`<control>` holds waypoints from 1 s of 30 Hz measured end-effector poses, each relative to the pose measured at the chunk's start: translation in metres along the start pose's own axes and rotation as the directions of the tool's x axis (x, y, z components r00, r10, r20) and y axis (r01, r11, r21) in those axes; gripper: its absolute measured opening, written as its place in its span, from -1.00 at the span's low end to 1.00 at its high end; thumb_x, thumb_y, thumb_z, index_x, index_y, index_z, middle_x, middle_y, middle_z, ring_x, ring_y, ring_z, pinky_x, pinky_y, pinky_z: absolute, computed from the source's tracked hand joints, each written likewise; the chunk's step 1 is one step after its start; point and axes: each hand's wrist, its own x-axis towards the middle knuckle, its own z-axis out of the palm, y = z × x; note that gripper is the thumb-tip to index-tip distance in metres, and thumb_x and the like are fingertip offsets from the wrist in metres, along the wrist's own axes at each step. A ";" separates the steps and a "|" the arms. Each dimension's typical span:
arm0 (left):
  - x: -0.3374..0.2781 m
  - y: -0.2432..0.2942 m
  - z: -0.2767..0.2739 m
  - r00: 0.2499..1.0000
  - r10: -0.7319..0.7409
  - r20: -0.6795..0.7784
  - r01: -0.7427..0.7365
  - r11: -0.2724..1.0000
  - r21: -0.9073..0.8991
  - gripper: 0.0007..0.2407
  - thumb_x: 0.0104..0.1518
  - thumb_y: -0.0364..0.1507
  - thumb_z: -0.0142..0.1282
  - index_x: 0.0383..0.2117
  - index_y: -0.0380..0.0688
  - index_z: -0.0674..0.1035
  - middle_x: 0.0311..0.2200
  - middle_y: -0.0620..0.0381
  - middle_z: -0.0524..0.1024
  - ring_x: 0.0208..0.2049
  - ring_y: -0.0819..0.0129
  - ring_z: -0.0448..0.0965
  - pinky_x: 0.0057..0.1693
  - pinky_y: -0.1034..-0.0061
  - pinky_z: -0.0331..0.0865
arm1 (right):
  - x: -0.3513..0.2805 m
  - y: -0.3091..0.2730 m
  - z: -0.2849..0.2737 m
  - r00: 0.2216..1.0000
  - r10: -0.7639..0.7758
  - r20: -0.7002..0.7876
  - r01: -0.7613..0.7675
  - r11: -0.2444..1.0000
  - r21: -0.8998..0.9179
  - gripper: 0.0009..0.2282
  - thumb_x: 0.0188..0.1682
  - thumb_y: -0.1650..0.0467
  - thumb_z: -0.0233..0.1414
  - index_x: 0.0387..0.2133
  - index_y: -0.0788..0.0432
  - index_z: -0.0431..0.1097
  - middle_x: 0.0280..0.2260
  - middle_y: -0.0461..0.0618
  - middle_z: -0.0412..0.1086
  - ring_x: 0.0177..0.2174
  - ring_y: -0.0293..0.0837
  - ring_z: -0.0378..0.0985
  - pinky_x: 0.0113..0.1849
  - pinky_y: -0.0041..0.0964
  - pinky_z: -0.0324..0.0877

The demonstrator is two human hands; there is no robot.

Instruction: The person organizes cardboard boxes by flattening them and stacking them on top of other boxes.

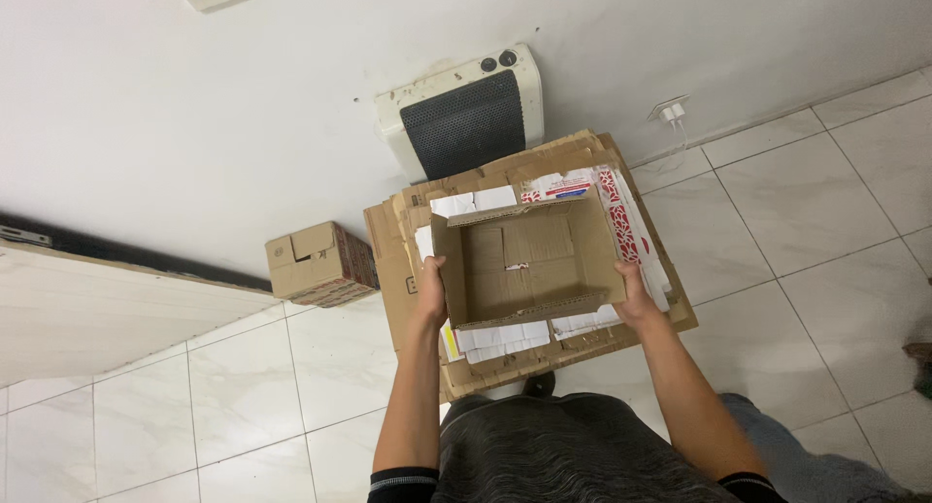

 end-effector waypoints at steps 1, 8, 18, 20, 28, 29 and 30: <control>-0.030 0.025 0.015 1.000 -0.003 0.001 0.003 1.000 0.002 -0.32 -0.01 0.00 0.20 0.28 -0.06 0.58 0.00 -0.11 0.58 -0.11 0.06 0.55 -0.03 0.16 0.51 | -0.010 -0.020 0.019 1.000 0.002 -0.003 -0.002 1.000 0.001 -0.40 0.18 0.07 -0.27 0.47 -0.06 0.21 0.22 0.18 0.46 0.11 0.19 0.53 0.18 0.36 0.21; -0.105 0.092 0.043 0.958 0.236 0.161 -0.188 0.945 -0.268 -0.25 0.30 0.31 -0.44 0.34 0.02 0.40 0.32 0.04 0.34 0.37 0.07 0.28 0.46 0.01 0.03 | -0.037 -0.098 0.066 0.978 -0.186 -0.093 0.189 0.981 0.033 -0.11 0.01 -0.30 -0.41 0.33 0.07 0.25 0.14 0.14 0.37 0.15 0.15 0.46 0.12 0.15 0.34; -0.137 0.113 0.050 0.883 0.373 0.284 -0.402 0.915 0.046 -0.22 0.34 0.25 -0.38 0.57 0.02 0.21 0.12 -0.03 0.38 0.17 0.11 0.39 0.27 -0.13 0.45 | -0.067 -0.158 0.114 0.910 -0.415 0.004 0.405 0.886 -0.223 -0.18 0.10 -0.19 -0.34 0.49 0.06 0.04 0.32 0.27 0.20 0.31 0.32 0.26 0.22 0.30 0.26; -0.139 0.115 0.050 0.890 0.364 0.274 -0.396 0.915 0.071 -0.22 0.35 0.24 -0.36 0.57 0.00 0.21 0.05 0.00 0.39 0.12 0.16 0.40 0.24 -0.07 0.49 | -0.065 -0.158 0.108 0.910 -0.412 -0.040 0.398 0.896 -0.195 -0.19 0.07 -0.20 -0.28 0.46 0.01 0.07 0.27 0.11 0.22 0.30 0.20 0.28 0.22 0.19 0.29; -0.158 0.133 0.073 0.952 0.269 0.146 -0.302 0.742 0.599 -0.24 0.12 0.16 0.27 0.46 0.12 0.43 -0.03 0.13 0.52 0.00 0.32 0.57 0.17 0.16 0.56 | -0.088 -0.187 0.138 0.946 -0.316 -0.071 0.276 0.901 -0.334 -0.24 0.00 0.17 0.11 0.45 0.15 0.00 0.22 0.12 0.09 0.38 0.29 0.13 0.30 0.27 0.12; -0.159 0.134 0.078 0.948 0.294 0.124 -0.296 0.668 0.682 -0.19 0.07 0.16 0.28 0.45 0.04 0.41 0.13 0.00 0.46 0.14 0.13 0.55 0.20 0.08 0.55 | -0.099 -0.198 0.149 0.963 -0.259 -0.069 0.197 0.859 -0.473 -0.13 -0.04 0.12 0.17 0.50 0.16 -0.10 0.30 0.29 0.00 0.40 0.44 0.03 0.31 0.45 0.04; -0.160 0.134 0.083 0.941 0.321 0.104 -0.284 0.588 0.758 -0.14 0.03 0.17 0.30 0.45 -0.05 0.40 0.29 -0.13 0.40 0.27 -0.06 0.53 0.23 0.00 0.55 | -0.109 -0.210 0.160 0.976 -0.201 -0.077 0.116 0.792 -0.599 -0.02 -0.07 0.08 0.24 0.54 0.17 -0.20 0.37 0.47 -0.10 0.41 0.59 -0.08 0.33 0.64 -0.05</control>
